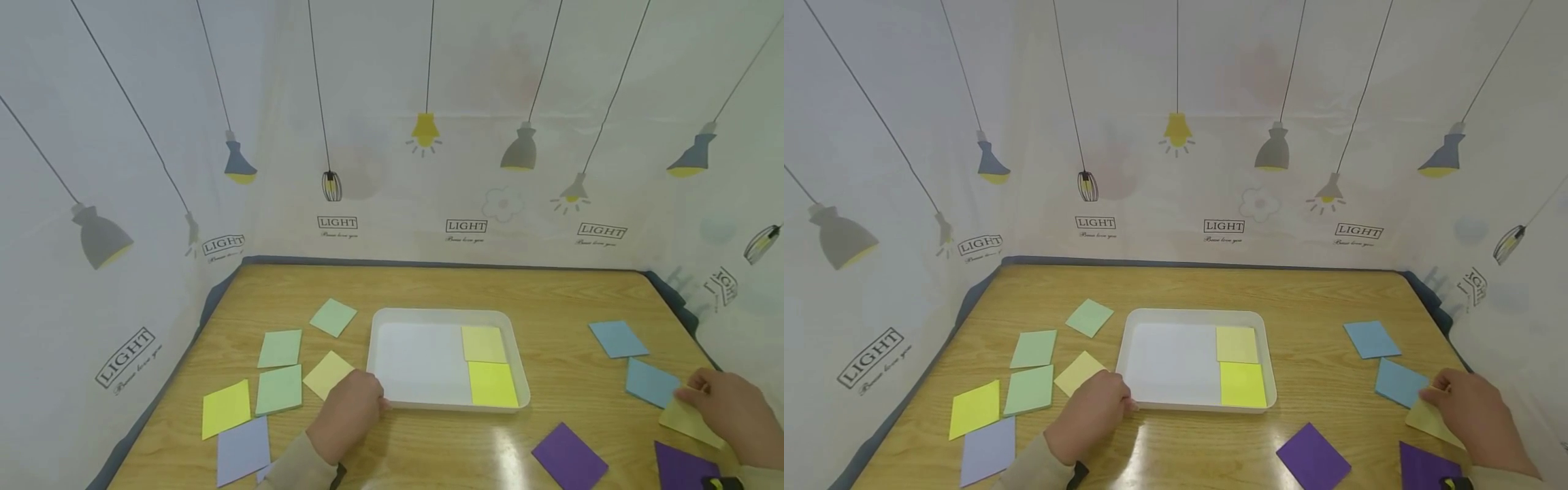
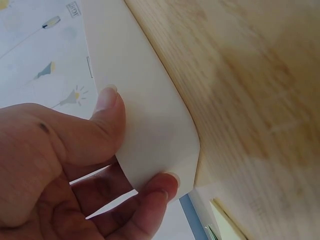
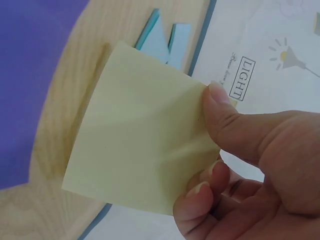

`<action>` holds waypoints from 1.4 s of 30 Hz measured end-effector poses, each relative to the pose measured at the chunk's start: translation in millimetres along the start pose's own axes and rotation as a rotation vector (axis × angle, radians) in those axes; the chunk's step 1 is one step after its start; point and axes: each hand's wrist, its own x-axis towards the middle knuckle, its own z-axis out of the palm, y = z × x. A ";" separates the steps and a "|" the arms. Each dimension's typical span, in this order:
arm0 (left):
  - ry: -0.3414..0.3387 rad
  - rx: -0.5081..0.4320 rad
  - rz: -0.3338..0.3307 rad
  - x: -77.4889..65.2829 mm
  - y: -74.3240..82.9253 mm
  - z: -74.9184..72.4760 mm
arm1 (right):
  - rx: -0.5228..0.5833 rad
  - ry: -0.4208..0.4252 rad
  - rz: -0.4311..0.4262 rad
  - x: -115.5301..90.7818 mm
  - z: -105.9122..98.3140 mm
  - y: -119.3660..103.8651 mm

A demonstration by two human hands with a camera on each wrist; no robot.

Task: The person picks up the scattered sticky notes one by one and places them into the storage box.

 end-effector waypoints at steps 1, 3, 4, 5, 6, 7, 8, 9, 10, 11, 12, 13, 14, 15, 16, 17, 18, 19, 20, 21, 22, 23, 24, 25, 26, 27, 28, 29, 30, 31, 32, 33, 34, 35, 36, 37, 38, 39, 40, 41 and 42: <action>0.001 -0.002 0.000 -0.1 0.2 -0.1 | 0.004 -0.001 -0.003 0.0 -1.2 -2.2; 0.001 -0.001 0.002 0.0 -0.1 0.3 | 0.011 -0.001 -0.007 -0.1 -3.5 -6.8; 0.003 0.002 0.004 -0.1 0.0 0.2 | 0.015 -0.005 -0.002 -0.1 -4.9 -9.5; 0.004 0.005 0.006 -0.1 0.2 0.1 | 0.018 -0.012 0.002 -0.1 -6.6 -12.3; 0.005 0.009 0.008 -0.1 0.4 0.0 | 0.020 -0.017 0.009 0.4 -8.3 -15.1; 0.005 0.013 0.008 0.0 0.5 0.0 | 0.020 -0.013 0.005 0.8 -9.4 -17.4; 0.003 0.015 0.005 0.2 0.6 -0.1 | 0.020 -0.010 0.005 1.5 -10.7 -20.0; 0.002 0.016 0.002 0.2 0.7 -0.1 | 0.020 -0.006 0.002 2.4 -11.5 -22.3; 0.001 0.015 -0.001 0.3 0.6 0.1 | 0.020 -0.006 -0.003 3.5 -12.3 -24.2; -0.001 0.012 -0.006 0.5 0.4 0.7 | 0.024 -0.005 -0.009 4.6 -12.9 -25.9; -0.001 0.009 -0.009 0.7 0.2 0.9 | 0.026 0.002 -0.016 5.9 -13.1 -27.2; -0.003 0.006 -0.013 0.9 -0.1 1.2 | 0.028 0.011 -0.024 7.5 -12.7 -28.5; -0.004 -0.001 -0.015 1.1 -0.3 1.7 | 0.031 0.011 -0.028 9.0 -12.6 -29.9; -0.002 -0.004 -0.013 1.2 -0.6 2.0 | 0.030 0.016 -0.035 10.8 -12.5 -31.2; -0.001 -0.007 -0.013 1.2 -0.6 2.1 | 0.032 0.015 -0.040 12.4 -12.5 -32.3; 0.000 -0.007 -0.012 1.3 -0.9 2.3 | 0.035 0.016 -0.044 13.8 -12.3 -33.6; 0.003 -0.005 -0.008 1.3 -1.0 2.3 | 0.037 0.016 -0.048 15.5 -12.2 -34.7; 0.004 -0.005 -0.006 1.3 -1.2 2.6 | 0.042 0.011 -0.050 16.6 -11.8 -35.6; 0.004 -0.005 -0.004 1.2 -1.2 2.5 | 0.043 0.005 -0.054 17.9 -11.7 -36.4; 0.006 -0.001 -0.003 1.1 -1.3 2.4 | 0.042 0.000 -0.053 19.1 -11.5 -37.4; 0.007 0.002 -0.001 1.0 -1.3 2.4 | 0.044 -0.009 -0.051 19.8 -11.1 -38.6; 0.009 0.004 0.001 0.9 -1.3 2.4 | 0.047 -0.017 -0.052 20.6 -11.0 -39.6; 0.011 0.002 0.002 0.8 -1.1 2.0 | 0.050 -0.022 -0.052 21.3 -10.8 -40.6; 0.011 0.001 0.002 0.6 -0.8 1.5 | 0.052 -0.024 -0.056 21.8 -10.6 -41.5; 0.011 -0.001 0.002 0.4 -0.4 1.0 | 0.051 -0.023 -0.061 22.3 -10.7 -43.1; 0.012 -0.002 0.002 0.3 -0.2 0.5 | 0.053 -0.021 -0.066 22.5 -10.6 -44.7; 0.012 -0.002 0.002 0.1 0.1 0.0 | 0.060 -0.021 -0.070 22.4 -10.5 -46.3; 0.013 -0.003 0.001 0.0 0.4 -0.5 | 0.067 -0.022 -0.074 22.3 -10.2 -47.6; 0.011 -0.003 0.000 -0.1 0.6 -0.8 | 0.071 -0.020 -0.076 22.0 -9.7 -49.1; 0.007 -0.004 -0.001 -0.1 0.7 -1.1 | 0.070 -0.018 -0.081 21.6 -9.3 -50.6; 0.004 -0.004 -0.001 -0.1 0.7 -1.3 | 0.071 -0.017 -0.082 21.4 -9.0 -52.2; 0.001 -0.005 -0.002 0.0 0.8 -1.6 | 0.076 -0.018 -0.084 21.5 -8.9 -53.5; -0.002 -0.006 -0.003 0.1 0.6 -1.6 | 0.080 -0.019 -0.085 21.6 -8.7 -54.8; -0.004 -0.006 -0.002 0.1 0.6 -1.7 | 0.084 -0.021 -0.088 21.8 -8.6 -56.1; -0.007 -0.006 -0.001 0.1 0.6 -1.7 | 0.087 -0.026 -0.093 22.4 -8.7 -57.2; -0.009 -0.005 0.000 0.1 0.6 -1.9 | 0.087 -0.029 -0.096 23.1 -8.8 -58.8; -0.010 -0.003 0.000 0.2 0.4 -1.7 | 0.093 -0.030 -0.099 24.1 -9.1 -60.2; -0.011 -0.004 -0.001 0.2 0.5 -1.9 | 0.093 -0.026 -0.101 24.8 -8.9 -62.1; -0.012 -0.004 -0.003 0.3 0.3 -1.6 | 0.092 -0.022 -0.101 25.5 -8.5 -63.9; -0.011 -0.005 -0.002 0.3 0.2 -1.4 | 0.093 -0.022 -0.103 26.1 -8.1 -65.6; -0.012 -0.005 -0.004 0.4 0.1 -1.1 | 0.092 -0.018 -0.102 26.7 -7.4 -67.4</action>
